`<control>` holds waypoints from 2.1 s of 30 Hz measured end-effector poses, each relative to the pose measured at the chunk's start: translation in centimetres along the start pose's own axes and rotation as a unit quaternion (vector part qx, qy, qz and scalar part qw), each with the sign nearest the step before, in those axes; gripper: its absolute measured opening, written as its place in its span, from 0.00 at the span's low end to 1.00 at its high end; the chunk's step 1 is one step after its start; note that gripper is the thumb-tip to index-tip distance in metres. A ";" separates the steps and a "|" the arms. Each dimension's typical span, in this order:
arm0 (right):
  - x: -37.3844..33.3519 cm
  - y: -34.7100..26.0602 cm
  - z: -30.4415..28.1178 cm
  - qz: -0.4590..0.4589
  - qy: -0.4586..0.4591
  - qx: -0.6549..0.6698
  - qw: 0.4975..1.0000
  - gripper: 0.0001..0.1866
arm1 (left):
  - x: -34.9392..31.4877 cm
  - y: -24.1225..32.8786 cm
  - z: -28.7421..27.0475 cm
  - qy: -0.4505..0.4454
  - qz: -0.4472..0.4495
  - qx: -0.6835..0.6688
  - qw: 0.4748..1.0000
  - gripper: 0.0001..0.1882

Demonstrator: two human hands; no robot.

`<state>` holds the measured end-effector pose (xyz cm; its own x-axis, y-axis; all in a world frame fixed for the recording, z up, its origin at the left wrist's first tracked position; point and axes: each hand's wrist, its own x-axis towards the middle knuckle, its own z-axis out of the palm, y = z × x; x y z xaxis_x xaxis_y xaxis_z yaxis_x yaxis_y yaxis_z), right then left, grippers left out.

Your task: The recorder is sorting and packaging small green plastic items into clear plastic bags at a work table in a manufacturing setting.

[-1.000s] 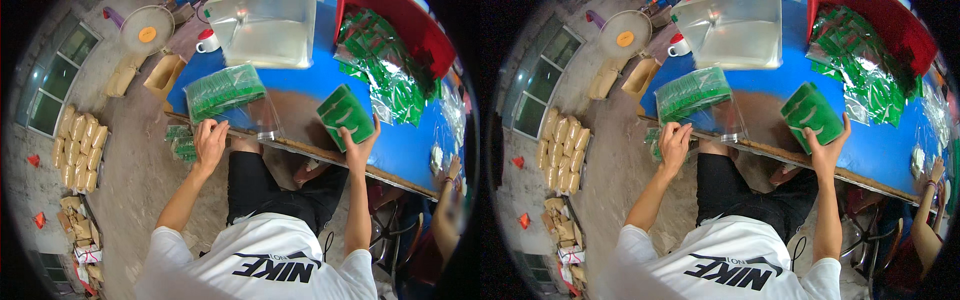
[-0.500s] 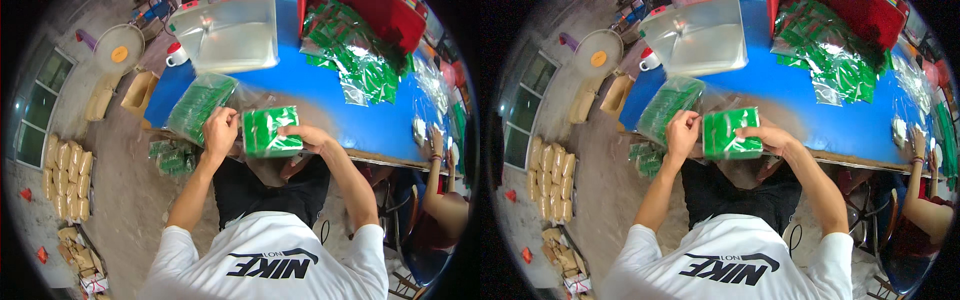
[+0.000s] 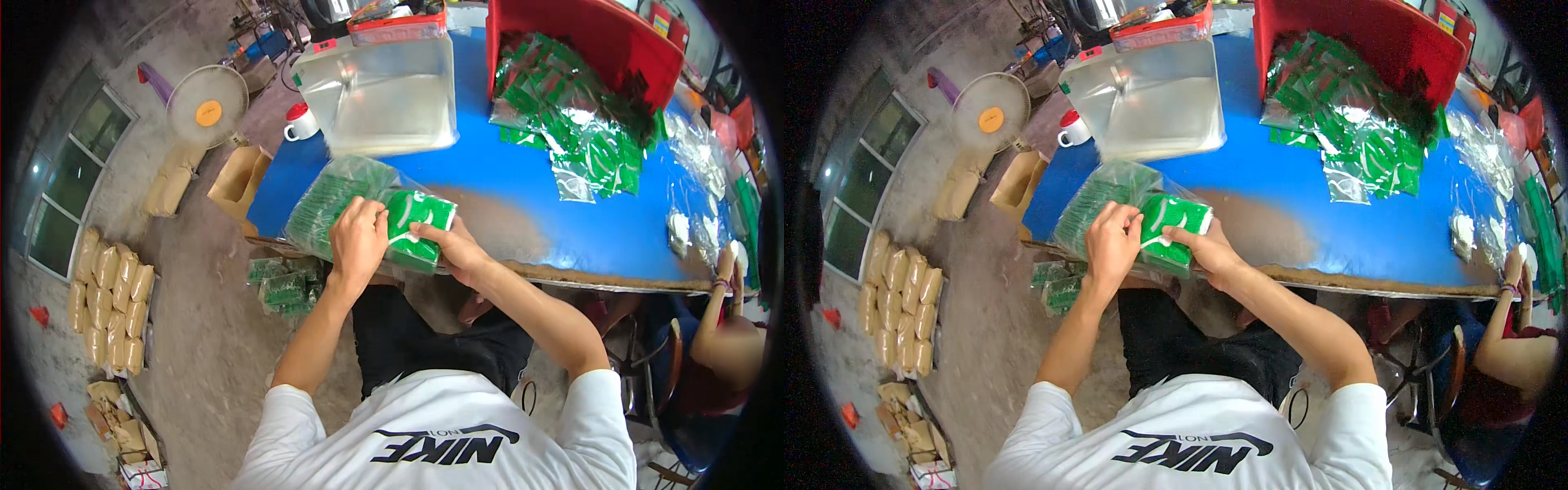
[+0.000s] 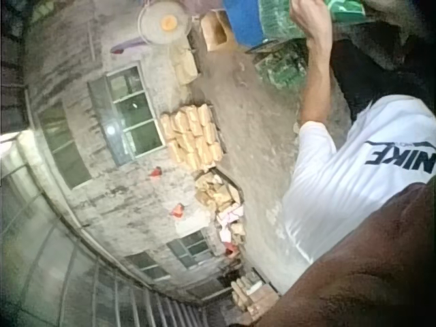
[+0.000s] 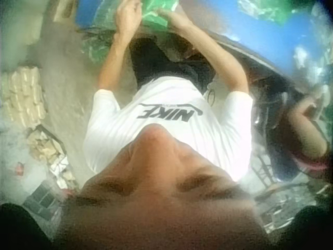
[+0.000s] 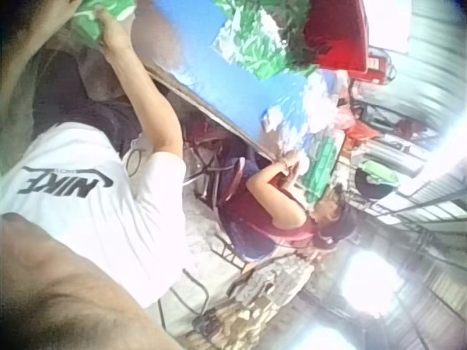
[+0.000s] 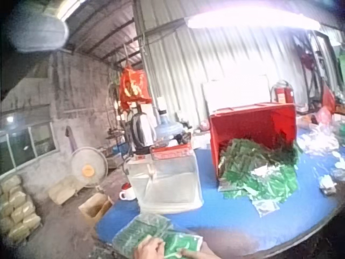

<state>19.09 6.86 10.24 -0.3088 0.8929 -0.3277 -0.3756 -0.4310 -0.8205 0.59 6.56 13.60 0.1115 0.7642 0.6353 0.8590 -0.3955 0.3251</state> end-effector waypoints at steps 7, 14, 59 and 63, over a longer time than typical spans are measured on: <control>-0.2 -0.7 -1.8 0.037 -0.080 -0.041 0.995 0.32 | 0.5 0.9 -0.6 -0.040 -0.009 0.000 0.999 0.04; 4.0 1.4 0.5 -0.062 -0.051 0.066 0.995 0.33 | 0.4 1.6 0.4 0.053 0.010 -0.038 0.998 0.03; 4.0 2.4 -7.8 -0.177 0.155 -0.072 0.969 0.42 | 5.1 -8.7 7.6 -0.355 -0.218 -0.730 0.542 0.45; 0.4 2.4 -5.4 -0.290 0.148 -0.361 0.874 0.42 | 4.9 -7.9 9.5 -0.362 -0.211 -0.695 0.584 0.44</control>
<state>22.77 6.91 5.60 0.0304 0.9746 0.2219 0.2886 0.2040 -0.9354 -0.86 18.27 7.46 0.6503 0.7597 -0.0054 -0.2943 0.2585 0.9201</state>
